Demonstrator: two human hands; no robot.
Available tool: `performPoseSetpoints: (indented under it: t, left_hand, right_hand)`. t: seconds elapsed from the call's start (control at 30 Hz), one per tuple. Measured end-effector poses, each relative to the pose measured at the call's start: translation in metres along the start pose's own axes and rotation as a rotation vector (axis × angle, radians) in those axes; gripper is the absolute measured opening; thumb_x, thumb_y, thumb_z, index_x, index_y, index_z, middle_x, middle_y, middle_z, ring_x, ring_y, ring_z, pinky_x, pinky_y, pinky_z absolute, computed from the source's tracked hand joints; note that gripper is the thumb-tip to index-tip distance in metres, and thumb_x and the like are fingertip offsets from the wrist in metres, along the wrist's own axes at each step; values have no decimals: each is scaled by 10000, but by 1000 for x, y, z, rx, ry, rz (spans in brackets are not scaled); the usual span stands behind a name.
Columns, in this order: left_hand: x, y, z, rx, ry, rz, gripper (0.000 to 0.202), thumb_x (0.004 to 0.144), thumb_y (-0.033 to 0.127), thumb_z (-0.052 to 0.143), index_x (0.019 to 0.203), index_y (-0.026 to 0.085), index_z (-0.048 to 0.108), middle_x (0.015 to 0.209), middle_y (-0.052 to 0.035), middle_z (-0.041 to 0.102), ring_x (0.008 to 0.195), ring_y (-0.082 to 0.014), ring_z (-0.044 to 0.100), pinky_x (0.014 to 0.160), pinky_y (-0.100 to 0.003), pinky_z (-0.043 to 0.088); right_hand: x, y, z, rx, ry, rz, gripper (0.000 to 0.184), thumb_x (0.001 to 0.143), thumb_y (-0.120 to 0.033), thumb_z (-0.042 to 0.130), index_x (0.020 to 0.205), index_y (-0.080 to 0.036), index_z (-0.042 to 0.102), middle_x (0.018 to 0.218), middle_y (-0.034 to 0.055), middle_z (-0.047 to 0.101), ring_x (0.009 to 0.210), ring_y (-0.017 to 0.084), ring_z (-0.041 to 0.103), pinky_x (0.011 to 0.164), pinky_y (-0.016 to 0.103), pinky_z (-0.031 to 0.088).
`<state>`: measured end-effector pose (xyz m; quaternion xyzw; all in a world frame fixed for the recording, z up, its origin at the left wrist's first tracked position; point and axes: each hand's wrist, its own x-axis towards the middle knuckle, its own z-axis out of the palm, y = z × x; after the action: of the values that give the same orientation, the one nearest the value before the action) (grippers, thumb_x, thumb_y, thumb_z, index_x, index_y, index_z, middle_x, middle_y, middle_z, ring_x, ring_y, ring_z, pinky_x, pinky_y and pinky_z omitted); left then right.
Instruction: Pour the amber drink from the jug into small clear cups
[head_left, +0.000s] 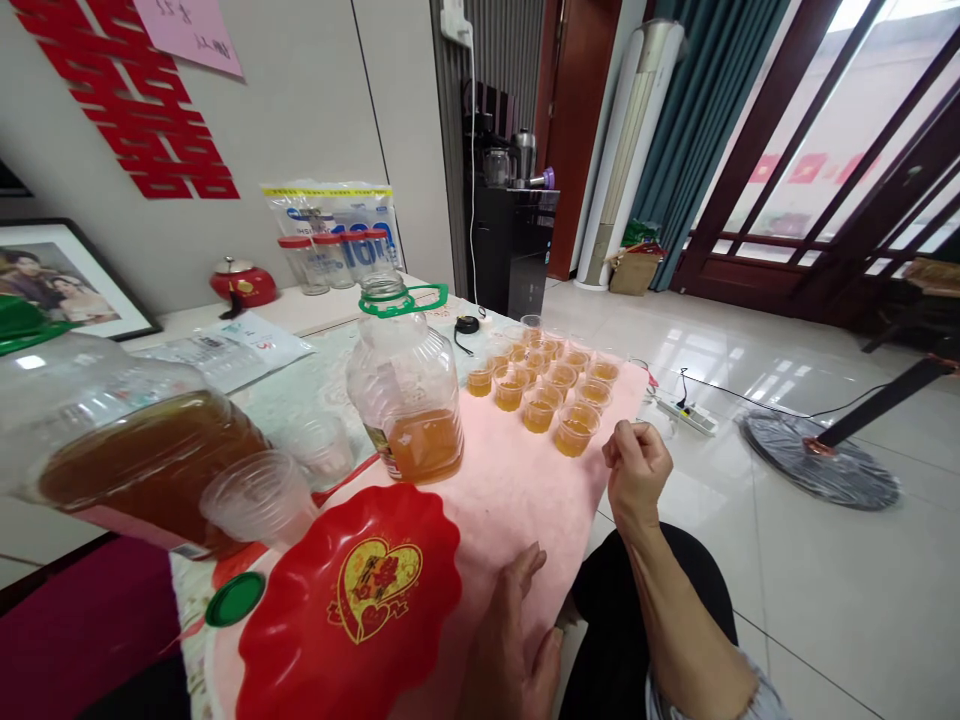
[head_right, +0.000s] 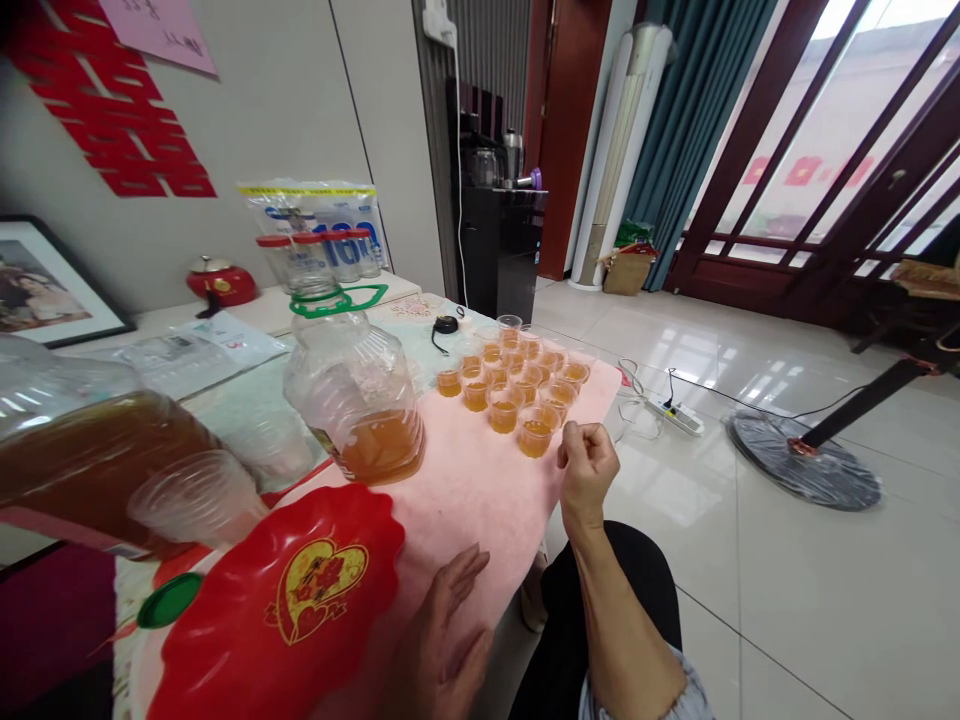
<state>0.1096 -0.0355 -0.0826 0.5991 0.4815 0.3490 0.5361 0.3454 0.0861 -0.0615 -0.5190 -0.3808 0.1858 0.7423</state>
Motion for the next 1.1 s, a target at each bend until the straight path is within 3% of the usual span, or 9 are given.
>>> performPoseSetpoints:
  t: [0.13, 0.27, 0.37, 0.5, 0.63, 0.73, 0.8, 0.9, 1.1]
  left_hand:
    - [0, -6, 4, 19, -29, 36, 759, 789, 31, 524, 1532, 172, 464, 1589, -180, 546, 1522, -262, 496, 1301, -448, 396]
    - [-5, 0, -1, 37, -45, 89, 785, 751, 21, 549, 1522, 161, 499, 1568, -175, 572, 1492, -271, 536, 1274, -416, 437]
    - [-12, 18, -16, 74, -15, 160, 780, 735, 36, 584, 1501, 177, 540, 1514, -148, 632, 1424, -263, 602, 1238, -381, 482]
    - [-21, 53, -58, 227, 218, 195, 557, 865, 168, 644, 1419, 234, 624, 1394, -106, 717, 1259, -235, 703, 1122, -343, 574]
    - [-26, 86, -122, 486, 436, 291, 340, 987, 254, 590, 1310, 308, 680, 1254, -22, 769, 1117, -155, 751, 998, -266, 615]
    - [-26, 105, -168, 649, 618, 339, 267, 991, 289, 597, 1234, 275, 705, 1190, -24, 772, 1008, -147, 757, 912, -268, 624]
    - [-20, 118, -193, 731, 609, 344, 254, 999, 276, 563, 1204, 242, 709, 1167, -35, 762, 958, -142, 743, 887, -276, 617]
    - [-1, 138, -219, 913, 533, 298, 288, 987, 202, 503, 1195, 187, 702, 1195, -72, 740, 1106, -185, 710, 990, -336, 586]
    - [59, 164, -233, 1261, 304, 64, 341, 967, 92, 481, 1210, 129, 717, 1214, -116, 718, 1201, -250, 662, 1069, -393, 527]
  right_hand:
    - [-28, -3, 17, -101, -236, -146, 282, 995, -466, 670, 990, -185, 663, 854, -30, 656, 659, 90, 585, 607, 261, 537]
    - [-49, -6, 39, -178, -498, -216, 297, 994, -476, 669, 925, -188, 657, 798, -43, 639, 630, 85, 568, 601, 259, 530]
    - [-54, -10, 51, -194, -587, -219, 311, 997, -478, 665, 888, -188, 643, 743, -62, 604, 585, 75, 531, 566, 245, 503]
    - [-54, -16, 61, -165, -601, -168, 337, 1009, -481, 647, 843, -189, 619, 672, -85, 546, 530, 64, 483, 511, 223, 453]
    - [-53, -18, 71, -140, -588, -100, 371, 1021, -502, 619, 810, -198, 606, 653, -83, 534, 543, 71, 500, 512, 225, 453]
    - [-54, -18, 78, -132, -580, -67, 389, 1019, -517, 616, 793, -201, 599, 646, -83, 527, 548, 75, 499, 525, 233, 458]
    - [-55, -18, 82, -120, -580, -52, 393, 1014, -522, 621, 788, -202, 595, 648, -83, 527, 555, 77, 502, 534, 237, 461]
    - [-56, -17, 88, -100, -589, -28, 385, 1012, -517, 628, 794, -201, 597, 654, -82, 535, 558, 77, 509, 537, 237, 466]
    - [-55, -13, 96, -71, -603, 2, 376, 1011, -514, 632, 809, -198, 601, 655, -84, 532, 546, 72, 503, 521, 229, 460]
